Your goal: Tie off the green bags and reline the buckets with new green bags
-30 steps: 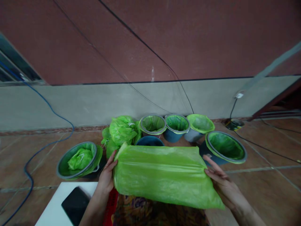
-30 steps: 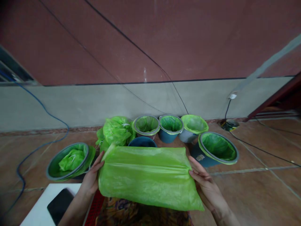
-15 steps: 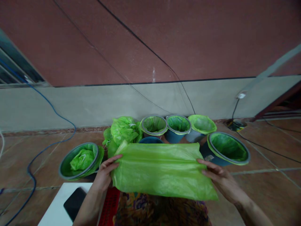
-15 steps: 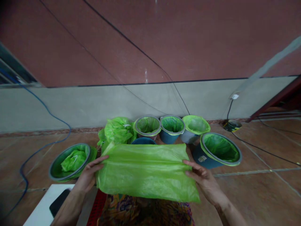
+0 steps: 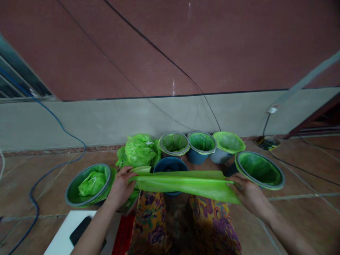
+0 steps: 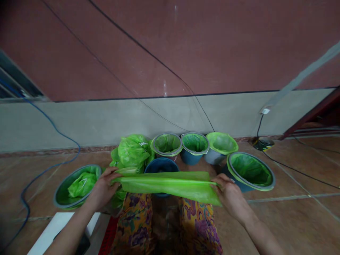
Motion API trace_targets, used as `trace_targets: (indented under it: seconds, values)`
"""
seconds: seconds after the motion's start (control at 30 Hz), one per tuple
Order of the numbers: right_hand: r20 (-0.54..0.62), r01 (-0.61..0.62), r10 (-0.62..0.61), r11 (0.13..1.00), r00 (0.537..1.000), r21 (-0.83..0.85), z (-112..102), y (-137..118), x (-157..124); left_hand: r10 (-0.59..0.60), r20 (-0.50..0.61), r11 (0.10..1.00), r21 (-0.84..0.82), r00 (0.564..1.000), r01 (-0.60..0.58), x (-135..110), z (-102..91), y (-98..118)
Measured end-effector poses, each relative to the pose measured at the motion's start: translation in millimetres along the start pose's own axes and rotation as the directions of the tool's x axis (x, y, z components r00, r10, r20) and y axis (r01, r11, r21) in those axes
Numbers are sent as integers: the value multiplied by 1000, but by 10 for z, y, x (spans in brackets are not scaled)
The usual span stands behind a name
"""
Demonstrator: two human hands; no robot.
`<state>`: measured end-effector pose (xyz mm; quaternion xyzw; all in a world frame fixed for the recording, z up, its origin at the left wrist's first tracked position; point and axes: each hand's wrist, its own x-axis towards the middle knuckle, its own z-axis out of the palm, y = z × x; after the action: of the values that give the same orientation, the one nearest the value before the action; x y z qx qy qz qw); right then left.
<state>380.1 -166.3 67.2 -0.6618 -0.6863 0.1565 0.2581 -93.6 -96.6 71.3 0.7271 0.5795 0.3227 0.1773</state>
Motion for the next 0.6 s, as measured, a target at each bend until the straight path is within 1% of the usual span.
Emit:
trace_targets:
  seconds: [0.03,0.07,0.1,0.13,0.17,0.2,0.23,0.27,0.3,0.33,0.37,0.4,0.43,0.47,0.5,0.57,0.6]
  values:
    - [-46,-17,21,997,999,78,-11,-23,49,-37,-55,995,-96,998,31,32,0,-12]
    - [-76,-46,61,981,995,190,-10,-50,107,-100,-102,972,-221,990,75,65,8,-21]
    - [-78,-85,117,942,990,325,6,-79,174,-188,-123,922,-365,974,132,99,26,-25]
    - [-60,-132,180,874,982,467,39,-110,249,-286,-107,839,-508,952,195,134,53,-26]
    - [-26,-178,239,785,971,593,91,-139,333,-370,-63,737,-628,927,252,170,87,-27]
    - [5,-213,287,697,958,685,160,-163,422,-430,-12,639,-710,903,295,206,125,-29]
    - [5,-224,327,636,945,738,247,-178,514,-465,22,573,-754,885,320,243,163,-36]
    - [-19,-216,345,630,938,745,349,-184,605,-482,26,559,-761,876,330,279,196,-49]
    - [-76,-195,344,686,936,701,463,-180,693,-488,-8,599,-730,873,328,316,223,-70]
    - [-137,-181,323,778,936,601,590,-168,774,-485,-72,674,-666,871,320,351,240,-98]
    - [-175,-179,287,869,942,461,728,-150,845,-474,-138,755,-573,870,320,385,247,-131]
    - [-186,-187,252,932,950,309,878,-130,908,-457,-191,822,-463,868,331,417,247,-164]
    - [-157,-198,225,965,962,171,1039,-112,961,-440,-228,870,-348,869,349,450,241,-195]
    - [-90,-202,207,977,974,63,1211,-97,1007,-420,-249,900,-234,873,367,483,233,-219]
    - [-6,-195,195,981,981,-6,1391,-88,1048,-396,-257,918,-119,882,378,519,227,-233]
    - [165,-151,162,985,973,-77,1754,-86,1115,-336,-235,919,131,912,372,602,234,-223]
    - [225,-131,147,988,963,-84,1923,-92,1143,-308,-204,899,257,929,354,650,254,-201]
